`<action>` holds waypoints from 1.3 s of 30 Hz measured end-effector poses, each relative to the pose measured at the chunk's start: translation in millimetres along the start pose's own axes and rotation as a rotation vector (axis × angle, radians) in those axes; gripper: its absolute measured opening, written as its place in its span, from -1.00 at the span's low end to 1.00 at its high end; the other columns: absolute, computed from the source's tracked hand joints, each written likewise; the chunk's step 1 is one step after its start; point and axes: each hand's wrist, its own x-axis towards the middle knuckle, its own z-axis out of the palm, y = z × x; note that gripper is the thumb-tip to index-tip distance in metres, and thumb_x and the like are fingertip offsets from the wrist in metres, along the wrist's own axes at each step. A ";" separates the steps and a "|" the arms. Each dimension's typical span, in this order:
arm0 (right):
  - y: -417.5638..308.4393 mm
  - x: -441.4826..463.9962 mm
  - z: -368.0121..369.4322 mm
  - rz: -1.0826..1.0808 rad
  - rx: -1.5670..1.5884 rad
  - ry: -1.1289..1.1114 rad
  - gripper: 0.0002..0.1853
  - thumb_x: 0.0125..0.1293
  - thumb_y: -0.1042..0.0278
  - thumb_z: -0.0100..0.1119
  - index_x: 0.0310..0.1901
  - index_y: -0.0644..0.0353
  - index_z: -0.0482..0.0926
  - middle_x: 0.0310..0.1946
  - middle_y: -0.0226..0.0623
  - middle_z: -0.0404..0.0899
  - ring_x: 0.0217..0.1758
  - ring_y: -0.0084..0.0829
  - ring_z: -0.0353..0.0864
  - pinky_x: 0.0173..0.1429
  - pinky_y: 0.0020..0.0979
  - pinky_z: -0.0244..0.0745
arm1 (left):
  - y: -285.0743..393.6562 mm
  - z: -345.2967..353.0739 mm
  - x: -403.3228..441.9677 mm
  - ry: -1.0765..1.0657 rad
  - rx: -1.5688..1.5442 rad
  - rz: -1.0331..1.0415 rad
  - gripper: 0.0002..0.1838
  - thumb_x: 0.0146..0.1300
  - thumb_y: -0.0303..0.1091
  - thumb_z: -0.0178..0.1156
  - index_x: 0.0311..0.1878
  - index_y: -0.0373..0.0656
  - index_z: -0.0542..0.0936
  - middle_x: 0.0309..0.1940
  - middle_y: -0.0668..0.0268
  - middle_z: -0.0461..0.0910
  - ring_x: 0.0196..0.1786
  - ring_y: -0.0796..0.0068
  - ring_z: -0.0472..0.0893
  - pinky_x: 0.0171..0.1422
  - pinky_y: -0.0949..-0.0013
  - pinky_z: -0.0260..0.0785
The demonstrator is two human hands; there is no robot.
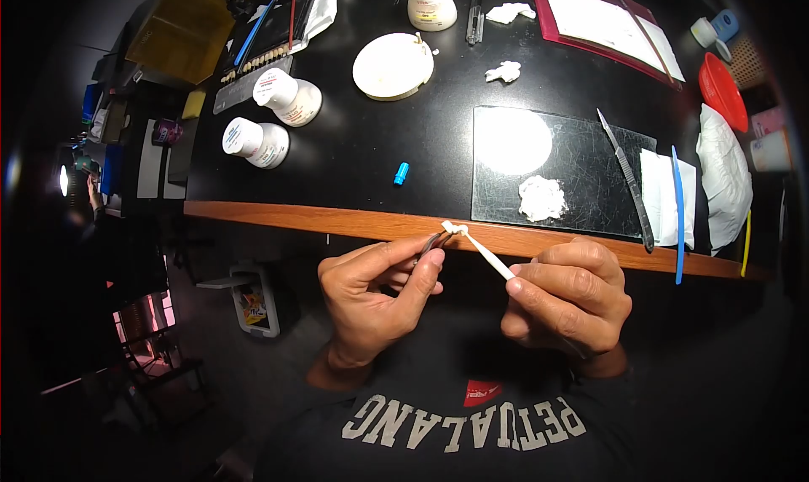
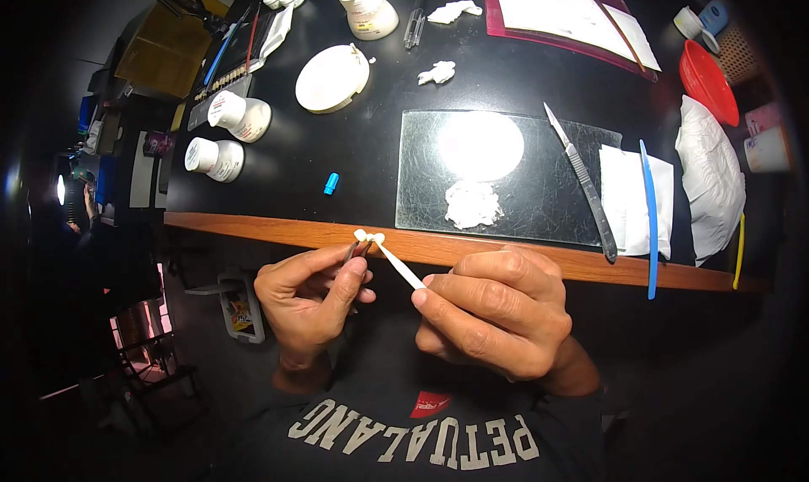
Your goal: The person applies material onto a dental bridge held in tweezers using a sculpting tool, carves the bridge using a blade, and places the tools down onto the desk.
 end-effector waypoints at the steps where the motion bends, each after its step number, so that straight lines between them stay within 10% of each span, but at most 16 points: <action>1: -0.1 -0.1 -0.2 0.001 -0.002 -0.005 -0.74 0.28 0.18 0.56 -0.18 0.19 0.81 -0.31 -0.34 0.77 -0.25 -0.44 0.71 -0.38 -0.47 0.65 | 0.2 0.0 0.0 0.000 0.001 -0.002 -0.78 0.30 -0.67 0.44 0.00 -0.47 0.77 -0.31 0.09 0.82 -0.36 0.53 0.81 -0.32 0.61 0.65; 17: -7.5 8.5 5.7 0.126 -0.045 0.098 -0.68 0.02 0.63 0.49 -0.13 0.20 0.75 -0.28 -0.36 0.68 -0.29 -0.38 0.61 -0.30 -0.45 0.53 | 37.8 -5.6 24.4 -0.114 0.159 -0.174 -0.89 0.36 -0.55 0.42 -0.19 -0.45 0.77 -0.53 0.22 0.74 -0.52 0.63 0.71 -0.43 0.60 0.56; 39: -3.9 20.8 3.8 0.050 -0.135 -0.020 -0.63 -0.10 0.68 0.37 -0.16 0.25 0.73 -0.36 -0.32 0.67 -0.37 -0.36 0.60 -0.30 -0.41 0.51 | 30.9 -20.8 50.5 -0.302 0.150 -0.280 -0.87 0.35 -0.54 0.39 -0.30 -0.44 0.74 -0.61 0.29 0.70 -0.60 0.72 0.63 -0.55 0.62 0.42</action>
